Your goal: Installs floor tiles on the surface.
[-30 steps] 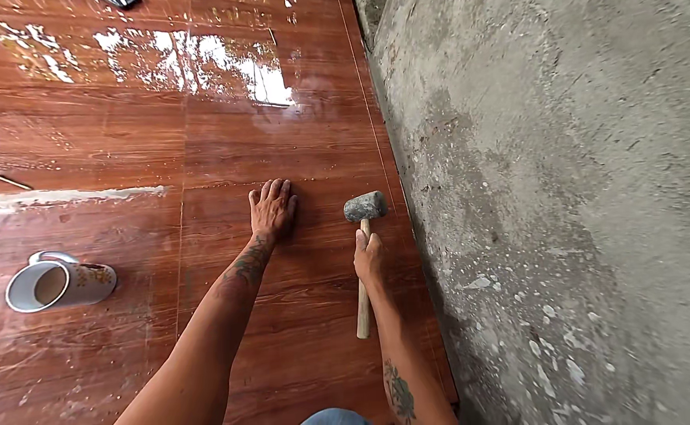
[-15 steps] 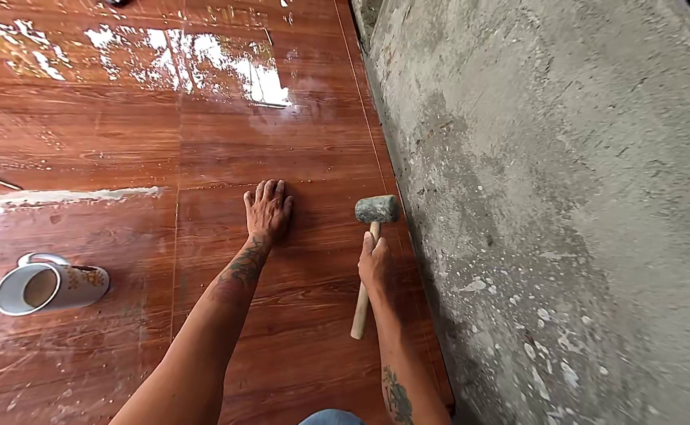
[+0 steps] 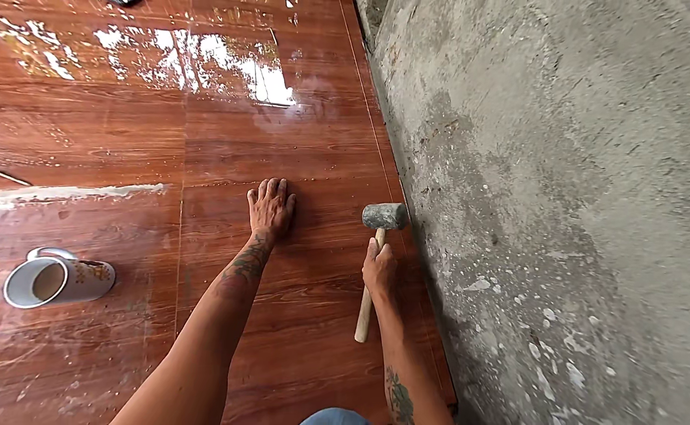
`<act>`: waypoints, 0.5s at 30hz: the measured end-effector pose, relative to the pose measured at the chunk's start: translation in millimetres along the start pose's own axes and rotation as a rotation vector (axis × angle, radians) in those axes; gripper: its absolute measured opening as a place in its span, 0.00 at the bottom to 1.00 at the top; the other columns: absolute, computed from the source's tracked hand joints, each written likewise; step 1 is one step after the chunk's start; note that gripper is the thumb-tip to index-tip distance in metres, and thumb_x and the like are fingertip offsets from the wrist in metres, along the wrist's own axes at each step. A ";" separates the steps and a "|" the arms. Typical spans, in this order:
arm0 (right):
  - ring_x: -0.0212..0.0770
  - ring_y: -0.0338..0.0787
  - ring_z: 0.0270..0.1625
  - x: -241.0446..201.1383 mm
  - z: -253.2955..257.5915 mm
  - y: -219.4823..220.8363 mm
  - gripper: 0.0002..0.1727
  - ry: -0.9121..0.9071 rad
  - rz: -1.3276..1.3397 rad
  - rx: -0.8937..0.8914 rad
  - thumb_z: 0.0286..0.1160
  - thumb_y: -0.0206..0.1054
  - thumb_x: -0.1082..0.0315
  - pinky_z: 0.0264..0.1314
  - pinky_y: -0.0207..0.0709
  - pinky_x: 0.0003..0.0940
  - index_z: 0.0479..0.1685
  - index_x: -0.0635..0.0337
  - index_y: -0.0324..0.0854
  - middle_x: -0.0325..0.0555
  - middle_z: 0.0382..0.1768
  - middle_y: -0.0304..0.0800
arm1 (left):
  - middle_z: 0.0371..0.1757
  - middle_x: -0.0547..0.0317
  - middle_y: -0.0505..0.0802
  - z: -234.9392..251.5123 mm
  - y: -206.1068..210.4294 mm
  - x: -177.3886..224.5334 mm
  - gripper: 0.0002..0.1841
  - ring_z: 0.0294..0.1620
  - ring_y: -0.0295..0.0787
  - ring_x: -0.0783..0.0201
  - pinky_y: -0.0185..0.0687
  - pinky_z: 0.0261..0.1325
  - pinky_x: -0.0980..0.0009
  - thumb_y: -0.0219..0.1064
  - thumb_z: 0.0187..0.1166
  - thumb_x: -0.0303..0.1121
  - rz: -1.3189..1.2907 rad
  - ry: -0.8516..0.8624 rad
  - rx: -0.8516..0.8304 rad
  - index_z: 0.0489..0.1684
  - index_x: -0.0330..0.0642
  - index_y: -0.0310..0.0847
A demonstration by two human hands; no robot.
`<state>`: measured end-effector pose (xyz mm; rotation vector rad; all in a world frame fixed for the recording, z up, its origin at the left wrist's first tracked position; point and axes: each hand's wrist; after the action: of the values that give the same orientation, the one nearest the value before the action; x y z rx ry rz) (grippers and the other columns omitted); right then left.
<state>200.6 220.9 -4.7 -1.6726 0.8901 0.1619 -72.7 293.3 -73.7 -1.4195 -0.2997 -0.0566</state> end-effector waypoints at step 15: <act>0.51 0.92 0.36 -2.8 -14.9 5.5 0.26 -0.008 -0.042 -0.004 0.93 0.51 0.47 0.43 0.86 0.50 0.53 0.65 0.81 0.54 0.34 0.89 | 0.81 0.54 0.80 -2.0 0.8 -3.9 0.32 0.86 0.69 0.50 0.59 0.82 0.41 0.39 0.89 0.57 0.001 -0.017 0.025 0.80 0.50 0.75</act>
<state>190.1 208.8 -2.7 -1.6918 0.8485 0.1423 -75.9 291.0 -75.7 -1.3960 -0.3128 -0.0400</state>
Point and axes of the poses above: each hand's wrist, its own z-axis towards the middle knuckle, its own y-axis out of the palm, x = y × z
